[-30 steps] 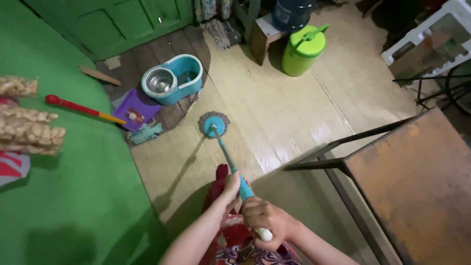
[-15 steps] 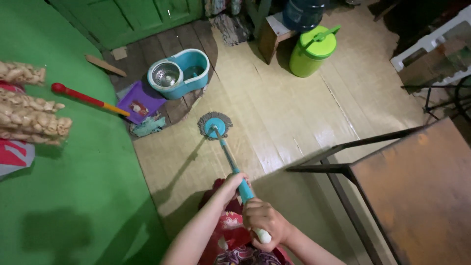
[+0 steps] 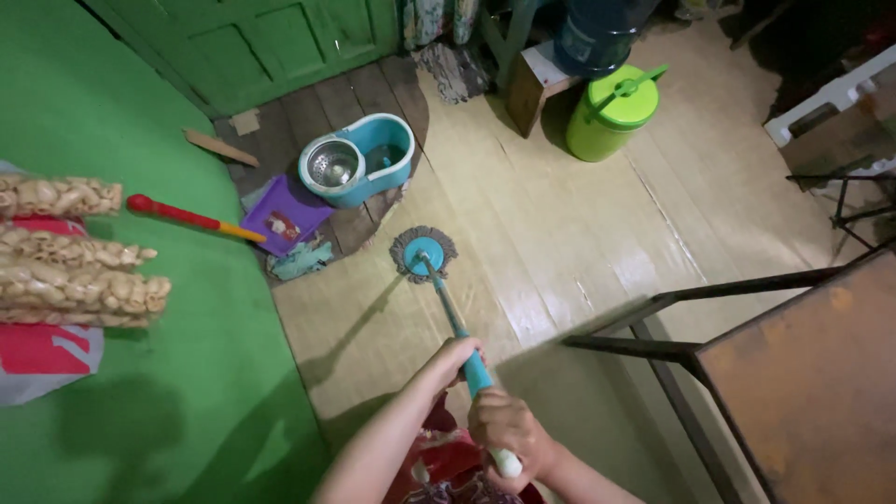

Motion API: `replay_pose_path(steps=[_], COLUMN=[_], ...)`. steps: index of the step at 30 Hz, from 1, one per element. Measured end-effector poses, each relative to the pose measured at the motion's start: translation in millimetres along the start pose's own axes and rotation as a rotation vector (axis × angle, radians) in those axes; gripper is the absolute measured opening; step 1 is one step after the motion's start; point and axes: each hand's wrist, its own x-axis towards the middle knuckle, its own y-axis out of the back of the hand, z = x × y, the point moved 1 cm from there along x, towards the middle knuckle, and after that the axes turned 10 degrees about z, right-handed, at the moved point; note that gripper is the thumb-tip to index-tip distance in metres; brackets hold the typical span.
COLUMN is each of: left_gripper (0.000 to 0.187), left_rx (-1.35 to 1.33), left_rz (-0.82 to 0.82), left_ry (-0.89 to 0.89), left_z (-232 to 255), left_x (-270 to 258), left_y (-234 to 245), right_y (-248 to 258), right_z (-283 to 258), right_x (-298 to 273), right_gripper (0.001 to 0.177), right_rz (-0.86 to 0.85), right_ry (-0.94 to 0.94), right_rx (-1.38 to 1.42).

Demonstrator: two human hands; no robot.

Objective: The person mops the tiled floor using a blue spin mop, moving it back and forth under a wooden table and around nearby items. The person continues mopping different sections of the floor near a green bucket and a water dispenser.

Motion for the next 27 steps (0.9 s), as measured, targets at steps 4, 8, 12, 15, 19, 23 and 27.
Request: replay_pose_path(steps=[4,8,12,15,19,23,27], left_gripper=[0.012,0.010,0.015,0.016,0.013,0.016,0.063], left_rx=[0.027,0.022,-0.001,-0.043,0.005,-0.007,0.292], left_rz=[0.014,0.026,0.063,0.071,0.121,-0.012,-0.149], left_ry=[-0.016,-0.020,-0.033,-0.070,-0.081,-0.070,0.003], left_z=[-5,1,13,28,44,59,91], left_x=[9,10,22,37,73,109,60], left_y=[9,12,9,5,-2,-3,23], right_y=[-9,-15,-18,-14,-4,6,26], right_z=[-9,5,34,57,56,52,60], right_x=[15,3,-16,-16,9,24,17], right_gripper=[0.009,0.012,0.016,0.011,0.008,0.011,0.009], right_rz=[0.004,-0.016,-0.001,0.062,0.083,0.237,0.369], right_ry=[0.031,0.008,-0.028,0.006,-0.040,-0.184,-0.181], right_rx=[0.003,-0.016,-0.056,-0.100,-0.131,-0.129,-0.065])
